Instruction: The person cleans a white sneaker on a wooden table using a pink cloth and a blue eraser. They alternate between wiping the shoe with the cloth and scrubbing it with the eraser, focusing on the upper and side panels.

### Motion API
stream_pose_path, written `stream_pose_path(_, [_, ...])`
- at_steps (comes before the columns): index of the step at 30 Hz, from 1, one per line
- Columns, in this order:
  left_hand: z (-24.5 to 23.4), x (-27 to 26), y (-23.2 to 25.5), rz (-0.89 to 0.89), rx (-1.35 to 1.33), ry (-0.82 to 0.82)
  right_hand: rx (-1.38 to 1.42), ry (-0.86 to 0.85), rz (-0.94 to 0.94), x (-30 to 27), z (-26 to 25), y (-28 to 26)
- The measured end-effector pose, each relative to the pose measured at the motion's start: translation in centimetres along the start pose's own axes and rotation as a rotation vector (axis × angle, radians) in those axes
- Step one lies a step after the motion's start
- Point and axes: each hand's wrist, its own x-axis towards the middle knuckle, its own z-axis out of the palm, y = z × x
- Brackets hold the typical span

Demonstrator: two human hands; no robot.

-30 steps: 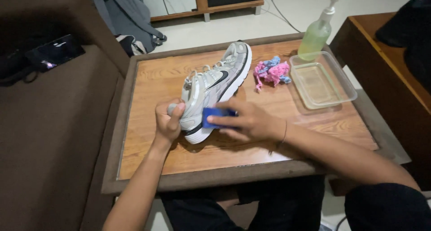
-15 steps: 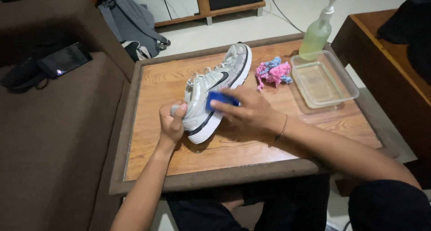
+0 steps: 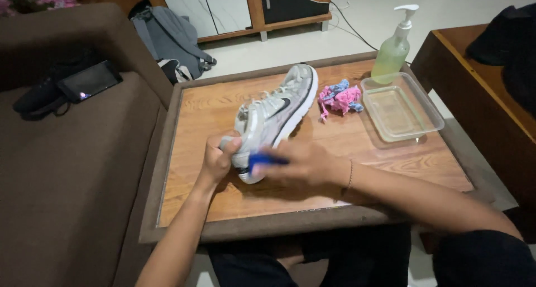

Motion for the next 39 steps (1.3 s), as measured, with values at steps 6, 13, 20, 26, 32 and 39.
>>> stream_pose_path(6, [0.3, 0.0, 0.2, -0.082, -0.170, -0.002, -0.262, 0.067, 0.023, 1.6, -2.6, 2.4])
stream_pose_path(13, [0.9, 1.3, 4.5, -0.213, -0.365, -0.132, -0.010, -0.052, -0.234, 1.2, -2.5, 1.5])
stream_pose_path(20, [-1.4, 6.0, 3.7, -0.402, -0.255, -0.561, -0.187, -0.112, -0.013, 0.3, -3.8, 1.7])
stream_pose_path(26, [-1.4, 4.7, 2.9, -0.414, -0.440, -0.490, -0.277, -0.147, 0.081, 3.9, -5.4, 1.3])
stream_pose_path(32, [-1.7, 5.7, 3.8, -0.335, -0.351, -0.561, -0.117, -0.149, 0.160, 2.9, -4.7, 2.1])
stream_pose_path(39, [-1.6, 5.3, 4.1, -0.266, -0.268, -0.599, -0.006, -0.137, 0.272, 0.9, -3.9, 1.0])
